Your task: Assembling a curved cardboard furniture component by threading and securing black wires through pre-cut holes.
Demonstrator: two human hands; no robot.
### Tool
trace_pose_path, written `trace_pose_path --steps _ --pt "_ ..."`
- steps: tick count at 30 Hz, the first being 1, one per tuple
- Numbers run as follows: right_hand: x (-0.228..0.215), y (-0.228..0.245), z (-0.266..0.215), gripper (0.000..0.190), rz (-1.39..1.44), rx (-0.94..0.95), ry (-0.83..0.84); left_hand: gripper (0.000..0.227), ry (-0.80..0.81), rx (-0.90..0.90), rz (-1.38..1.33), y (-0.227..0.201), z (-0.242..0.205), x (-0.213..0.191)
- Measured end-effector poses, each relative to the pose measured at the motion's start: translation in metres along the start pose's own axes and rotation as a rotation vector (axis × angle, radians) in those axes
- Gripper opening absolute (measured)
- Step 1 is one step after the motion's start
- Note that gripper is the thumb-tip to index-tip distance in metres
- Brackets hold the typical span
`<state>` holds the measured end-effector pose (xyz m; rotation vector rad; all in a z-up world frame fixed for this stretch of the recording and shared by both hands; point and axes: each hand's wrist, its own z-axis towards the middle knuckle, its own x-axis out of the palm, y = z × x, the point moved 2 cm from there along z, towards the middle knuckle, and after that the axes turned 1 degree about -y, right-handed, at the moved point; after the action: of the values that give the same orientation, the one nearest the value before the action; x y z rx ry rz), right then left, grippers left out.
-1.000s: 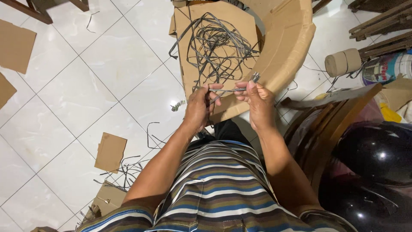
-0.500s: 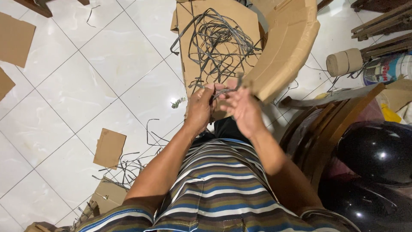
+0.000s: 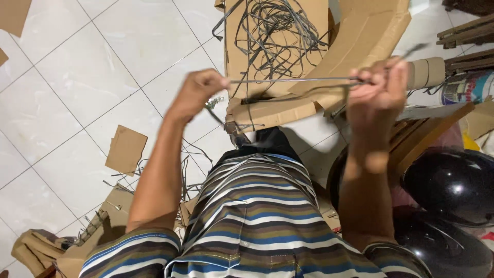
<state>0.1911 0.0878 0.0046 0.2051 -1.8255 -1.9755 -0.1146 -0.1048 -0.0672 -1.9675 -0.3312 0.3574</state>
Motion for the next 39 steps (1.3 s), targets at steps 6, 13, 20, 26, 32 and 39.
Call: trace_pose_path --steps 6,13,20,26,32,39 --pt "-0.036 0.0 0.005 0.019 0.448 0.014 -0.154 0.018 -0.247 0.003 0.132 -0.001 -0.019 -0.05" --pt "0.007 0.016 -0.031 0.028 -0.738 -0.329 0.236 0.032 -0.176 0.489 0.379 -0.04 -0.045 0.016" --pt "0.079 -0.041 -0.076 0.037 -0.482 0.41 0.345 0.02 0.152 0.605 -0.096 -0.063 -0.054 0.099" --pt "0.034 -0.042 -0.095 0.027 -0.216 0.331 0.329 0.011 -0.075 0.532 -0.155 -0.052 -0.045 0.092" --pt "-0.065 -0.045 -0.134 0.015 -0.065 0.206 -0.176 0.017 -0.048 0.23 -0.191 -0.047 -0.038 0.104" --pt "-0.15 -0.023 -0.165 0.024 -0.3 0.317 -0.808 0.067 0.165 0.011 0.337 0.004 0.013 0.179"
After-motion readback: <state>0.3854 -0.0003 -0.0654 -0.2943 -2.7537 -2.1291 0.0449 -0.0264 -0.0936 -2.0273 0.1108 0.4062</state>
